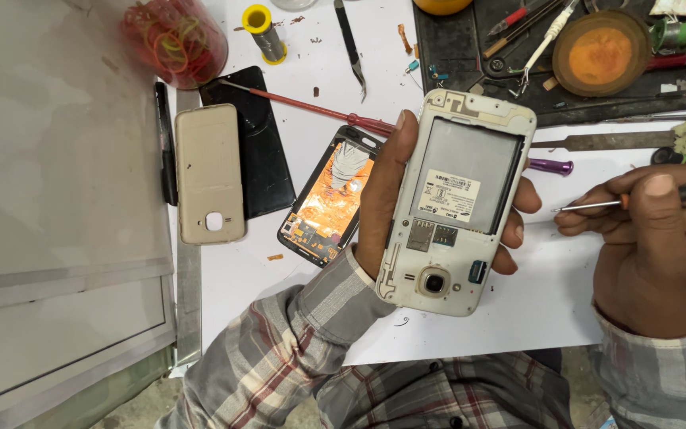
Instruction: The person disassembles a smartphone by unscrewing the back cover and removing the internal components. They then spray a cleaning solution onto the motherboard and use a toothbrush to scrub the circuit board and battery area.
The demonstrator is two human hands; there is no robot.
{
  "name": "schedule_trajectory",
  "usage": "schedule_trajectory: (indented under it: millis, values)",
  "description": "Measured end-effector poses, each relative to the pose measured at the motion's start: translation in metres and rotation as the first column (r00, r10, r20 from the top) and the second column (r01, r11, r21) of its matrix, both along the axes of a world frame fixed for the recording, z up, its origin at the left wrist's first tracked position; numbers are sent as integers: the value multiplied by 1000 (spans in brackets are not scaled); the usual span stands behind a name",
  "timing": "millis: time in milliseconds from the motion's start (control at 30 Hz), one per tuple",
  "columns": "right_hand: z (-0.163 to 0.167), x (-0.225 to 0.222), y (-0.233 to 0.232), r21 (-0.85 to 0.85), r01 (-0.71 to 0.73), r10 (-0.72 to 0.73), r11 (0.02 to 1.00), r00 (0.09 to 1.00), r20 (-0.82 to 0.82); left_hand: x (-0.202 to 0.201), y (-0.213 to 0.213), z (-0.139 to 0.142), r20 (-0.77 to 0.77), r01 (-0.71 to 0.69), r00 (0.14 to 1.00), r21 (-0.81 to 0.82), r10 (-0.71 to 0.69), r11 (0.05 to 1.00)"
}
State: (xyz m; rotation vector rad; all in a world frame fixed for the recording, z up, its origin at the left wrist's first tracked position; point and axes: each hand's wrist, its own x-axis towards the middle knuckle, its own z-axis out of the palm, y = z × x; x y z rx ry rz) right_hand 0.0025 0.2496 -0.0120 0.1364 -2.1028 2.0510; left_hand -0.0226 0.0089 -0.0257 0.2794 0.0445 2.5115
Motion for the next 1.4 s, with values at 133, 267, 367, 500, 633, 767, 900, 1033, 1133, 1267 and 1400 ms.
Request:
schedule_trajectory:
  millis: [133,267,367,500,633,767,900,1033,1133,1267,1400]
  values:
    - [3,-1,-3,-9,4,-3,1000,1000,12,1,0,3,-17,-14,1000,-17,13,1000]
    - [4,-1,-4,-13,2,-2,1000,1000,14,3,0,5,-26,-35,999,-62,34,997]
    - [5,-1,-5,1,9,-10,1000,1000,25,5,-1,7,-29,-35,999,-69,33,997]
    - [7,-1,-6,-8,2,-2,1000,999,35,4,0,10,-16,-19,1000,-56,18,998]
    - [9,-1,-6,12,14,-14,1000,998,53,4,-1,12,-16,-26,1000,-81,24,996]
    - [9,-2,-6,3,10,-10,1000,999,52,6,-1,13,-31,-48,999,-113,45,992]
    - [9,-3,-5,-4,-2,3,1000,999,47,5,-1,12,-35,-47,998,-127,43,991]
    - [8,-3,-6,-16,-2,3,1000,999,37,6,-2,11,-21,-18,1000,-107,15,994]
    - [7,-3,-5,-19,1,0,1000,1000,27,6,-3,11,-18,4,1000,-87,-5,996]
    - [7,-4,-4,-31,-6,6,1000,1000,15,5,-2,12,-10,19,1000,-88,-20,996]
    - [6,-3,-5,-91,-8,10,996,1000,16,7,-4,16,-43,-34,999,-195,27,980]
